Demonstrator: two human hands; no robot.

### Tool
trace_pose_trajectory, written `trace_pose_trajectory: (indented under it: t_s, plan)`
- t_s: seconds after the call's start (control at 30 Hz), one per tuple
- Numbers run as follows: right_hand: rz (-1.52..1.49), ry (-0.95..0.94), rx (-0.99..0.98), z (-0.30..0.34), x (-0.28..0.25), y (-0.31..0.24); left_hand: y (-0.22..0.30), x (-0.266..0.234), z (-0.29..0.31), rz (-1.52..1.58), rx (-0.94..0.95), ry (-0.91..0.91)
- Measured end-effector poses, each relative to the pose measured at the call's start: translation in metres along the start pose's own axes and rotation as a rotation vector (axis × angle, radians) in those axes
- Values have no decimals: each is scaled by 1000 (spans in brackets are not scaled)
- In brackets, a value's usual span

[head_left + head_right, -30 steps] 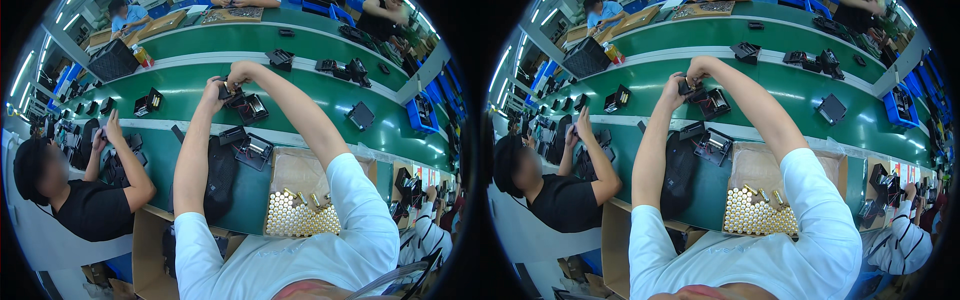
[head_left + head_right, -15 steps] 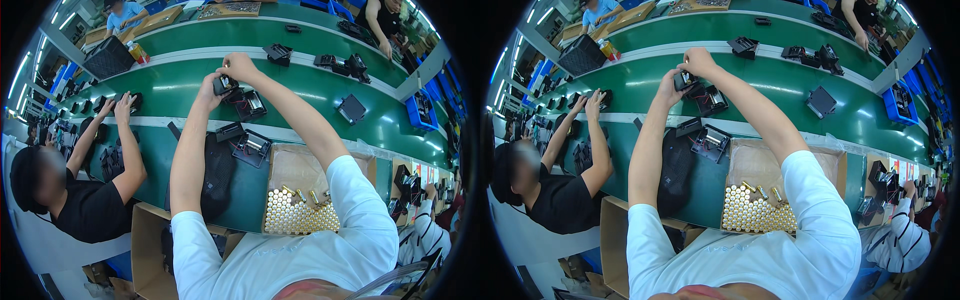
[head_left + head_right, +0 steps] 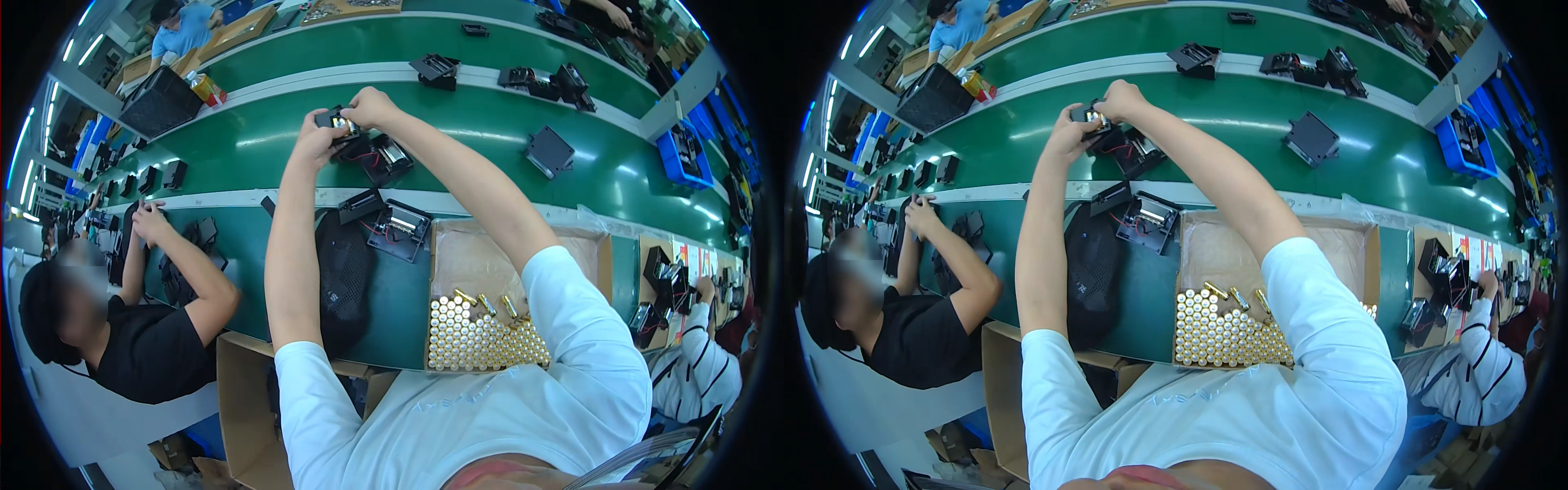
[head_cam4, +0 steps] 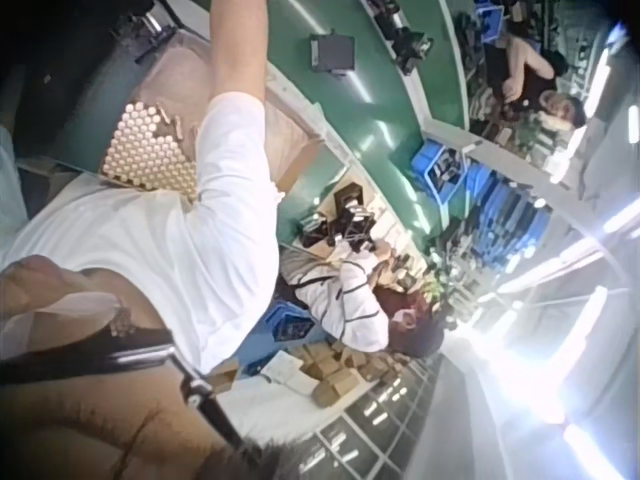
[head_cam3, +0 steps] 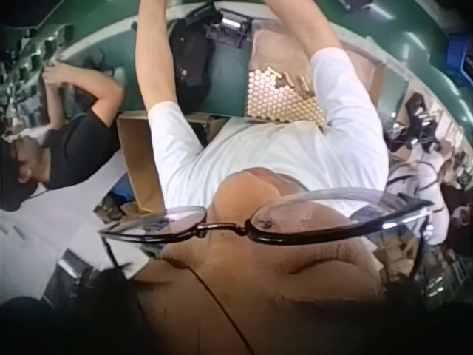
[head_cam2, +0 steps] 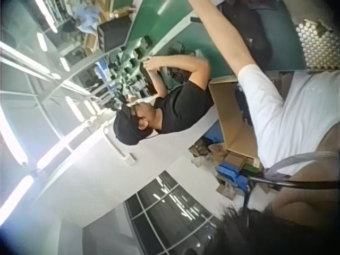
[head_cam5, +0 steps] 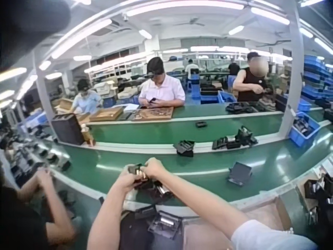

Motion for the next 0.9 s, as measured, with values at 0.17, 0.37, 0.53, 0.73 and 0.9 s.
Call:
trace_pose_trajectory:
  t_s: [0.17, 0.37, 0.53, 0.73, 0.9]
  plan:
    - [256, 52, -170, 28, -5, -22, 31, -53, -4, -510, 172, 330]
    - [483, -200, -356, 85, 16, -17, 55, -63, 24, -1012, 250, 561]
    - [382, -223, -505, 79, 14, -18, 74, -47, 34, -1443, 349, 752]
    - [258, -103, -535, 110, -33, -36, 89, -31, 38, -1433, 522, 746]
    - [155, -160, -589, 176, -39, -47, 89, -26, 35, -816, 412, 382]
Point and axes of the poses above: each hand's wrist, its own z-axis away from the middle knuckle, its own x-axis out of the palm, y = z × x, the point moved 10 cm from there along -z, towards the middle knuckle, and after that the axes turned 1 degree about z, right-handed, at the moved point
